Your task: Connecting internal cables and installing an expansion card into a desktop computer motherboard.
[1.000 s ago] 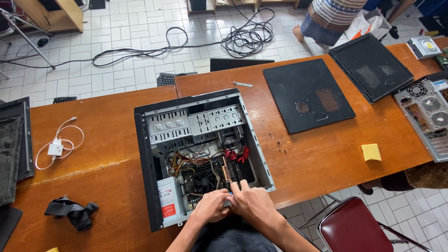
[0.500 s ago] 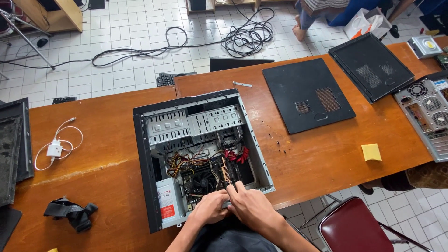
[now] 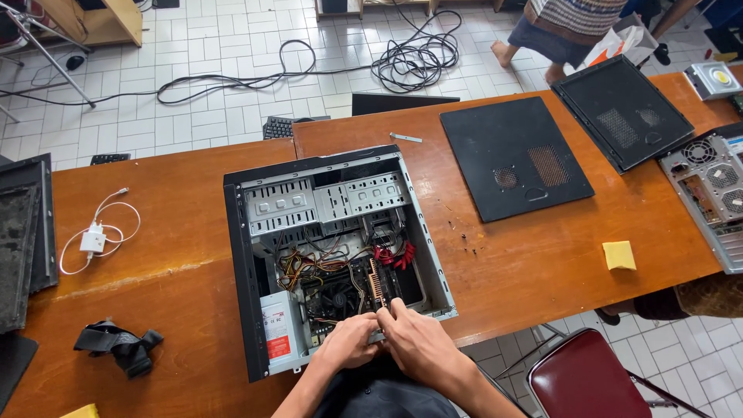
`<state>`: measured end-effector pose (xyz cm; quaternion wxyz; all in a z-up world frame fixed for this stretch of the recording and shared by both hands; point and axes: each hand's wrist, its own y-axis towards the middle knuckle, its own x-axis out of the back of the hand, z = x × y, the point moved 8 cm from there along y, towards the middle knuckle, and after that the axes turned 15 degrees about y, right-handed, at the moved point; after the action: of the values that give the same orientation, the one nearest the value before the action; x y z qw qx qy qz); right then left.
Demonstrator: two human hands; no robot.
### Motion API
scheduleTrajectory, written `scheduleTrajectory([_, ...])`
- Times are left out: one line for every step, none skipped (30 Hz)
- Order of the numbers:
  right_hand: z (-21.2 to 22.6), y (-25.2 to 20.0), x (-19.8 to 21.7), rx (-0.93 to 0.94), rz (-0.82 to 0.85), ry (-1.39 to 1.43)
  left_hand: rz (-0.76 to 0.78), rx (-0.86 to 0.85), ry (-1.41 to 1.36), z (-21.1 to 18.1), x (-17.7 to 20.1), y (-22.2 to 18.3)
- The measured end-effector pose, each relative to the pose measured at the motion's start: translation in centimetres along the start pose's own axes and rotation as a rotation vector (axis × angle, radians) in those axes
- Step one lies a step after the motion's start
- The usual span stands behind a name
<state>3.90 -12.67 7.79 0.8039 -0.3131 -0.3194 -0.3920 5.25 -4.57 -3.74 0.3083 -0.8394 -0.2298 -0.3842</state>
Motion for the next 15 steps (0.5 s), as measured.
scheduleTrajectory([0.0, 0.0, 0.1, -0.003, -0.001, 0.002, 0.003, -0.002, 0.001, 0.1, -0.1, 0.0])
scheduleTrajectory([0.3, 0.1, 0.3, 0.019, -0.001, -0.019, 0.000, -0.007, -0.008, 0.2, -0.2, 0.1])
scheduleTrajectory([0.5, 0.1, 0.4, 0.041, 0.000, -0.040, -0.004, -0.011, -0.019, 0.2, -0.3, 0.1])
scheduleTrajectory([0.5, 0.1, 0.3, 0.039, 0.001, -0.039, -0.002, -0.013, -0.020, 0.3, -0.5, 0.1])
scheduleTrajectory([0.6, 0.1, 0.3, 0.042, -0.010, -0.083, -0.013, -0.018, -0.012, 0.3, -0.6, 0.2])
scheduleTrajectory([0.8, 0.1, 0.3, 0.044, -0.022, -0.127, -0.024, -0.023, -0.005, 0.4, -0.7, 0.2])
scheduleTrajectory([0.6, 0.1, -0.1, 0.046, -0.021, -0.129, -0.026, -0.022, -0.006, 0.4, -0.6, 0.3])
scheduleTrajectory([0.3, 0.1, -0.1, 0.016, -0.065, -0.128, -0.023, -0.023, -0.001, 0.3, -0.6, 0.4])
scheduleTrajectory([0.1, 0.0, -0.1, -0.012, -0.107, -0.128, -0.021, -0.022, 0.002, 0.3, -0.6, 0.3])
scheduleTrajectory([0.0, -0.1, -0.4, -0.009, -0.104, -0.129, -0.023, -0.019, 0.000, 0.3, -0.7, 0.2])
scheduleTrajectory([-0.2, -0.1, -0.4, -0.028, -0.122, -0.123, -0.013, -0.008, 0.012, 0.4, -0.8, 0.2])
scheduleTrajectory([-0.4, -0.2, -0.5, -0.048, -0.139, -0.117, -0.003, 0.002, 0.025, 0.5, -0.8, 0.2])
scheduleTrajectory([-0.4, 0.0, -0.2, -0.041, -0.136, -0.121, -0.009, 0.008, 0.022, 0.5, -0.8, 0.2])
scheduleTrajectory([-0.7, 0.1, -0.1, -0.069, -0.125, -0.070, -0.008, 0.011, 0.015, 0.5, -0.7, 0.2])
scheduleTrajectory([-0.9, 0.2, 0.0, -0.099, -0.114, -0.017, -0.005, 0.012, 0.009, 0.5, -0.7, 0.1])
